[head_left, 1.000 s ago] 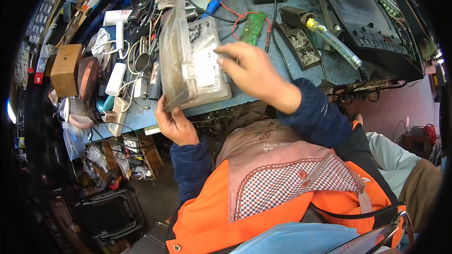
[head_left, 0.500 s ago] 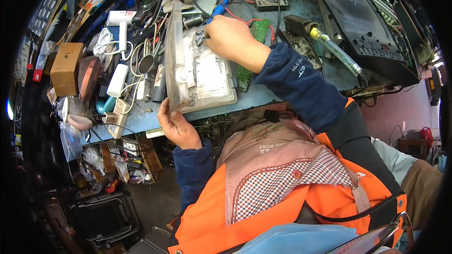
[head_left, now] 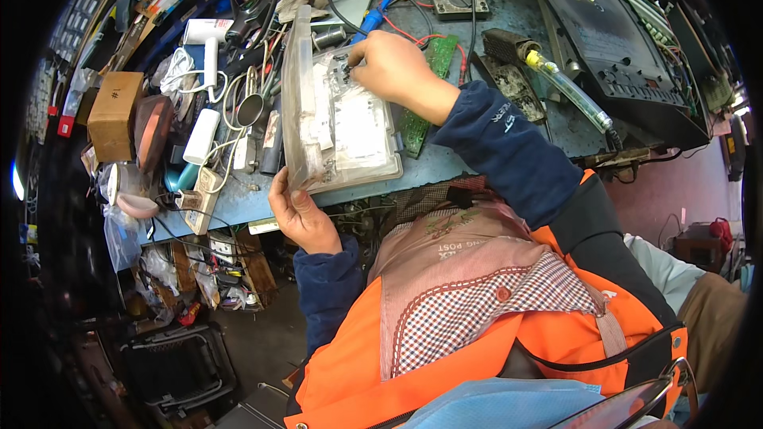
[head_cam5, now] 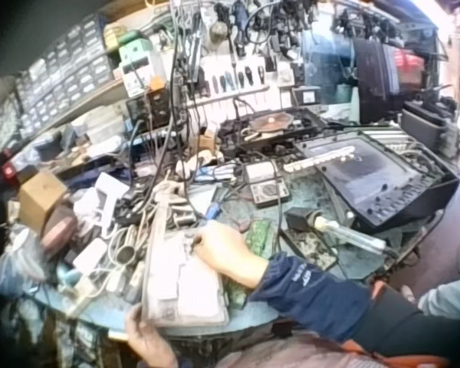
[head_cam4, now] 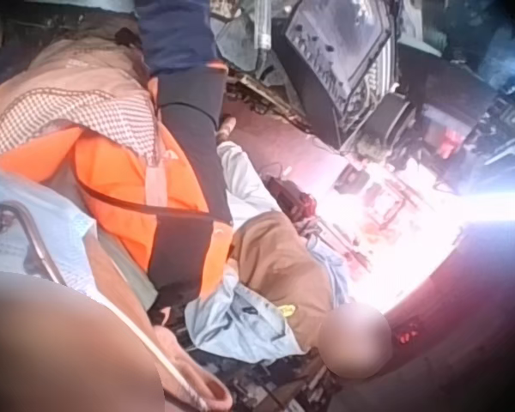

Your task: The person repairs a circuit board by soldering wires and components, testing connections with a multimeter, and using a screwdriver to adjust parts. They handle a green circuit board, wires, and a multimeter throughout the process.

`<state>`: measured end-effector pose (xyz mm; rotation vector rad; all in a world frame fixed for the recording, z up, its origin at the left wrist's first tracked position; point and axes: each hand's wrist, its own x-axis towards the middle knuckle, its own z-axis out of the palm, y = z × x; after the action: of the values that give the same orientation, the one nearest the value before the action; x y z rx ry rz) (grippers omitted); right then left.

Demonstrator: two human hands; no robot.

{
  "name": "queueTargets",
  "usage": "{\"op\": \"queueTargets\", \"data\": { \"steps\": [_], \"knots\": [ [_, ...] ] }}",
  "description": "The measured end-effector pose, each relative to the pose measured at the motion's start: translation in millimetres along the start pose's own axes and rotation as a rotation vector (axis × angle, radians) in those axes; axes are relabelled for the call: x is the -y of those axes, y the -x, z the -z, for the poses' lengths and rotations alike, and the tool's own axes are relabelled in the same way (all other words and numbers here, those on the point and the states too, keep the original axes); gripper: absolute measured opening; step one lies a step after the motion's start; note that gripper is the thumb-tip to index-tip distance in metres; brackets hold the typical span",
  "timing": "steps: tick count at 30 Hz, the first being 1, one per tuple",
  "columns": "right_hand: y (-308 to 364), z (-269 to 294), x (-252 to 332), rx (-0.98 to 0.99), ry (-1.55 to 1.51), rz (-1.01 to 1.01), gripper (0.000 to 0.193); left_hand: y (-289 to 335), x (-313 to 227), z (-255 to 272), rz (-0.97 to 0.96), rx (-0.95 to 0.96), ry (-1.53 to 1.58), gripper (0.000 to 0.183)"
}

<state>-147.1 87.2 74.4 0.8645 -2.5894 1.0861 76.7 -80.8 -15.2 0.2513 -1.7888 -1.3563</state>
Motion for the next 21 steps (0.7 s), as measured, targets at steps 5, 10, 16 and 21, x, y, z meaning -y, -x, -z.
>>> {"op": "queueTargets", "data": {
  "steps": [5, 10, 16, 21],
  "knots": [
    [-6.1, -1.5, -21.3, 0.002, -0.439, -0.117, 0.02, -0.1, -3.6, -4.0, 0.016, 0.01, 0.01, 0.07],
    [-3.8, 16.2, -22.3, 0.153, -0.955, -0.372, 0.016, 0.5, 0.6, -3.0, 0.01, 0.019, 0.004, 0.068],
    [21.3, 43.0, -20.2, 0.203, -1.472, -0.462, 0.016, 2.3, 0.7, -4.3, -0.015, 0.056, 0.02, 0.067],
    [60.0, 49.1, -9.3, 0.115, -1.489, -0.572, 0.019, 1.3, -1.8, 2.0, -0.007, 0.112, 0.003, 0.062]
  ]
}}
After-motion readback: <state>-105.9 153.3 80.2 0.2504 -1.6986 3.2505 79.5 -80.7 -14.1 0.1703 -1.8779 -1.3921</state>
